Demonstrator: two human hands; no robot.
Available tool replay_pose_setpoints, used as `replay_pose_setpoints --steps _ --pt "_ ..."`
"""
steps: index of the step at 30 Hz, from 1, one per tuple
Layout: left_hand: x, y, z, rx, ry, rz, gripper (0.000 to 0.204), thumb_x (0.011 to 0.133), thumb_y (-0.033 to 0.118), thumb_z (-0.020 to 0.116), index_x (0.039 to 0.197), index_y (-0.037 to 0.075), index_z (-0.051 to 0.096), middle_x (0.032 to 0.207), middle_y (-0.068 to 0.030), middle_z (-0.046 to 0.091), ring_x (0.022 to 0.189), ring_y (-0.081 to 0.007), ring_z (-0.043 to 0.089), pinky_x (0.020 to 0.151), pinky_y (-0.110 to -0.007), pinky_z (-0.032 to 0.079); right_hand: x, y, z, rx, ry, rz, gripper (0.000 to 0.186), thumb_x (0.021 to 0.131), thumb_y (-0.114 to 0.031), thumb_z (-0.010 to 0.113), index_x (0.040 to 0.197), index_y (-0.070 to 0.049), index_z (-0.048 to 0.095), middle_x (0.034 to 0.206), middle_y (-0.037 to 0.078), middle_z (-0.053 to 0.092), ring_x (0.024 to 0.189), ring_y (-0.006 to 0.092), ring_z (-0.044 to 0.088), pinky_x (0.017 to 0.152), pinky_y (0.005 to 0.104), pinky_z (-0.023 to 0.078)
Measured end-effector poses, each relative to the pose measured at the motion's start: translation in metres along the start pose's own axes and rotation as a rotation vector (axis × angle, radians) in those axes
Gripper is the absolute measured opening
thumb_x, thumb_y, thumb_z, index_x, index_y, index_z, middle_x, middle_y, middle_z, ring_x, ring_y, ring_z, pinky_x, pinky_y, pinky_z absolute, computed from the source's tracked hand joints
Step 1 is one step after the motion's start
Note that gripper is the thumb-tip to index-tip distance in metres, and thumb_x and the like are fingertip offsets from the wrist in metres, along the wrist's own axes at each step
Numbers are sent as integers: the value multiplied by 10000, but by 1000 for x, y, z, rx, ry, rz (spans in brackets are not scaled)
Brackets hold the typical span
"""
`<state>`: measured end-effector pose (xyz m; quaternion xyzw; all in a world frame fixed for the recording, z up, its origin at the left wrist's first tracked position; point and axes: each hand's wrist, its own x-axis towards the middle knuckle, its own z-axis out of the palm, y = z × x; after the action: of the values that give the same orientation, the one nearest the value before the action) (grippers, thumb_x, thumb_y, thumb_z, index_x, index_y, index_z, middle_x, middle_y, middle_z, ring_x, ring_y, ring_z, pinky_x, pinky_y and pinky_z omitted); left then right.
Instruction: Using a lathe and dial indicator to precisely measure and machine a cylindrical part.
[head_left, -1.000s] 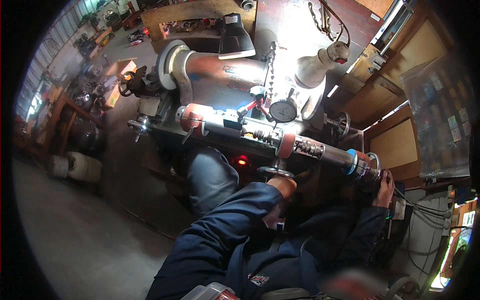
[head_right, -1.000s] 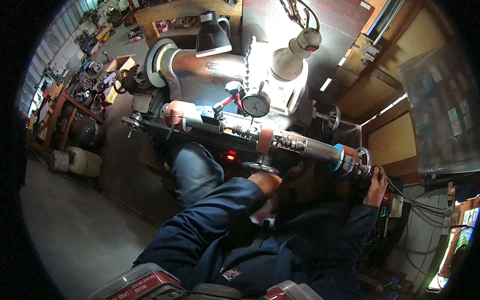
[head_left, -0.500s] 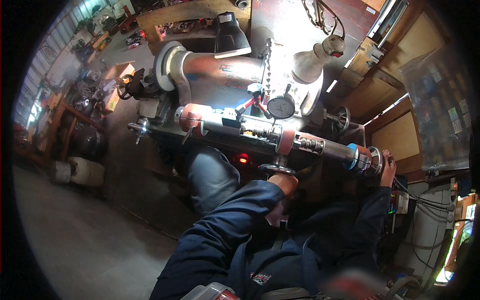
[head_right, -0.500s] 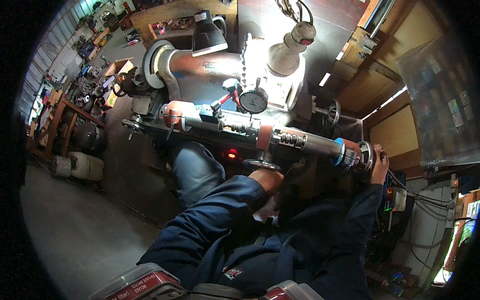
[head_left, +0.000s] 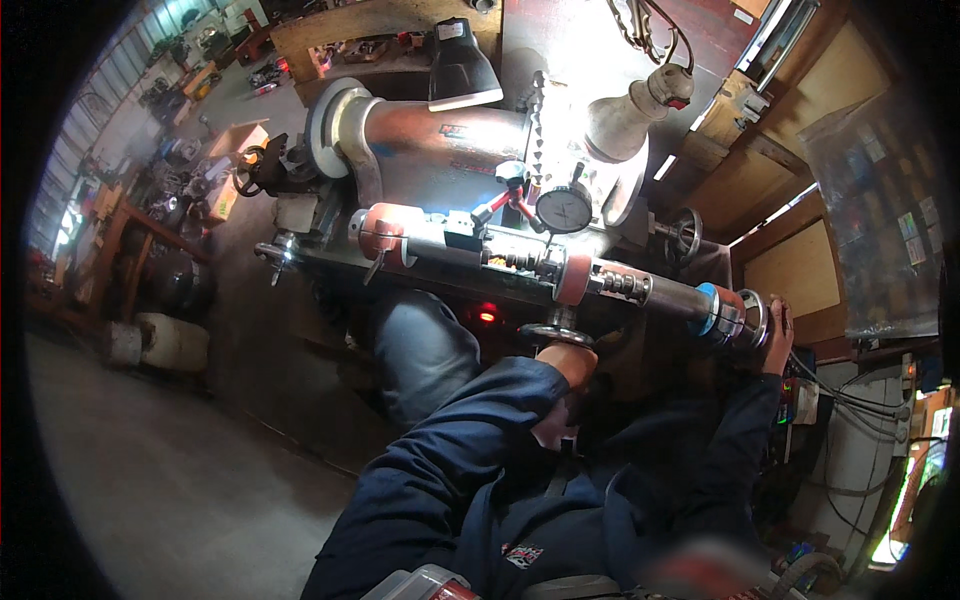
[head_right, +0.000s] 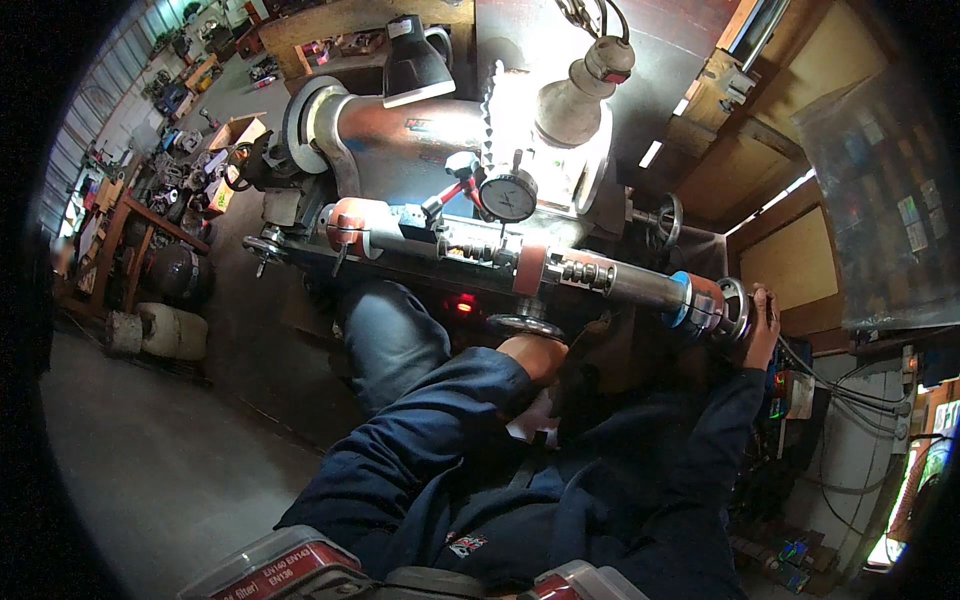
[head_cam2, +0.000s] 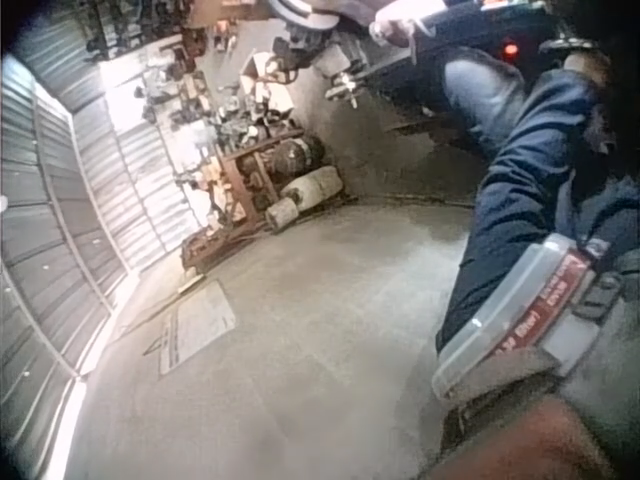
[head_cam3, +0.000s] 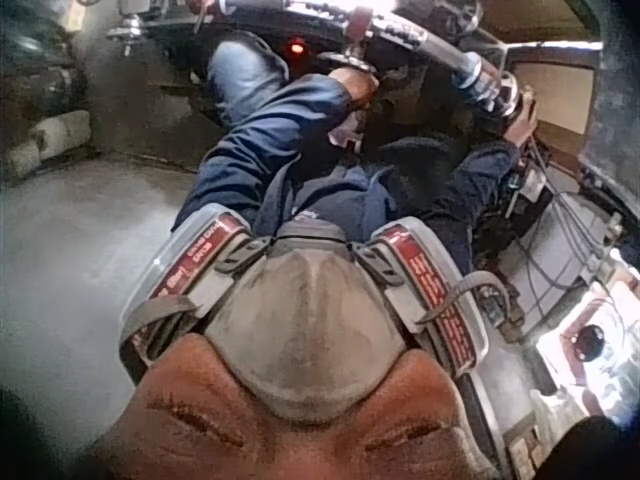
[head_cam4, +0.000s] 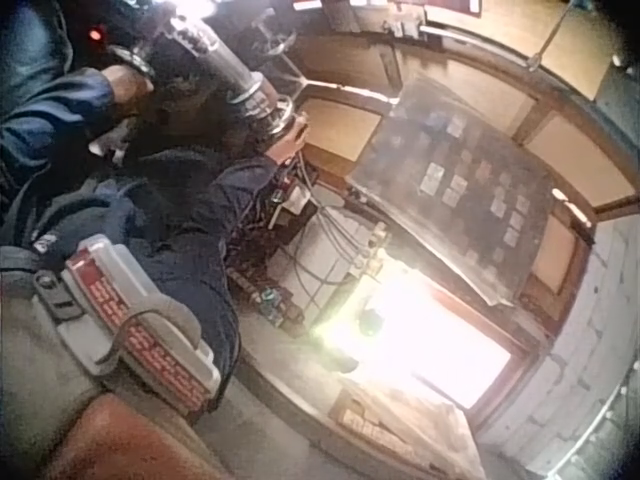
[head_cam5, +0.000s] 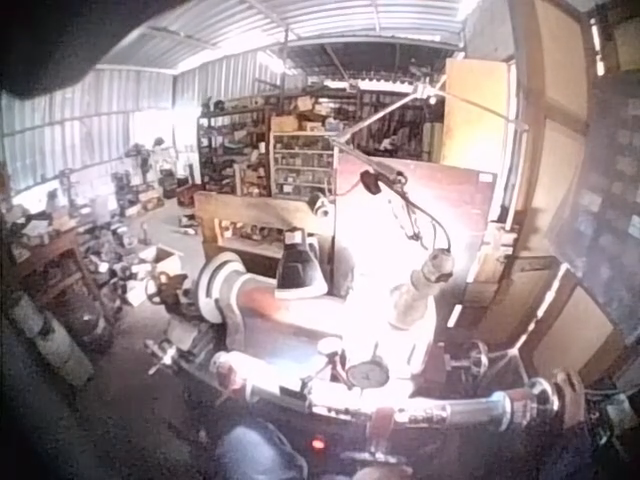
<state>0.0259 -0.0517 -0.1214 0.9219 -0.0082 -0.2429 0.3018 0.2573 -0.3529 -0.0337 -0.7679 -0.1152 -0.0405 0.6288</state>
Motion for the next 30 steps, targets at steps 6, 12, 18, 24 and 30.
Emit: replay_pose_setpoints --steps 6,12,18,24,30 --pt "16 -10 15 -11 -6 13 368 777 235 771 1079 27 735 1155 -178 695 1057 -355 670 933 -440 533 4 12 -1 -229 -16 -177 385 995 -403 570 1096 -34 617 992 55 640 878 145 607 766 288 507" --pt "8 -5 7 64 2 28 390 748 206 791 1087 22 731 1171 -188 687 1067 -351 668 940 -438 530 23 43 -2 -218 -162 -295 359 1000 -383 555 1095 -42 612 954 49 646 851 143 606 777 303 512" --pt "-4 -3 4 -82 56 -6 380 736 201 792 1059 9 733 1126 -198 698 1049 -358 673 926 -440 535 4 56 4 -373 -302 -293 284 991 -259 571 1162 -37 621 1063 64 686 940 174 640 832 310 508" --pt "-2 -3 1 -27 -11 11 379 740 234 796 1038 8 735 1093 -191 707 1034 -347 675 904 -436 539 -22 66 18 -422 -298 -227 292 990 -248 573 1186 -37 622 1082 67 688 959 175 641 839 306 505" --pt "-5 4 -5 -89 -55 -23 374 746 246 797 1034 15 737 1092 -187 709 1033 -338 677 903 -435 538 -24 88 -27 -479 -285 -154 303 988 -237 575 1210 -37 624 1100 70 690 978 176 643 846 302 503"
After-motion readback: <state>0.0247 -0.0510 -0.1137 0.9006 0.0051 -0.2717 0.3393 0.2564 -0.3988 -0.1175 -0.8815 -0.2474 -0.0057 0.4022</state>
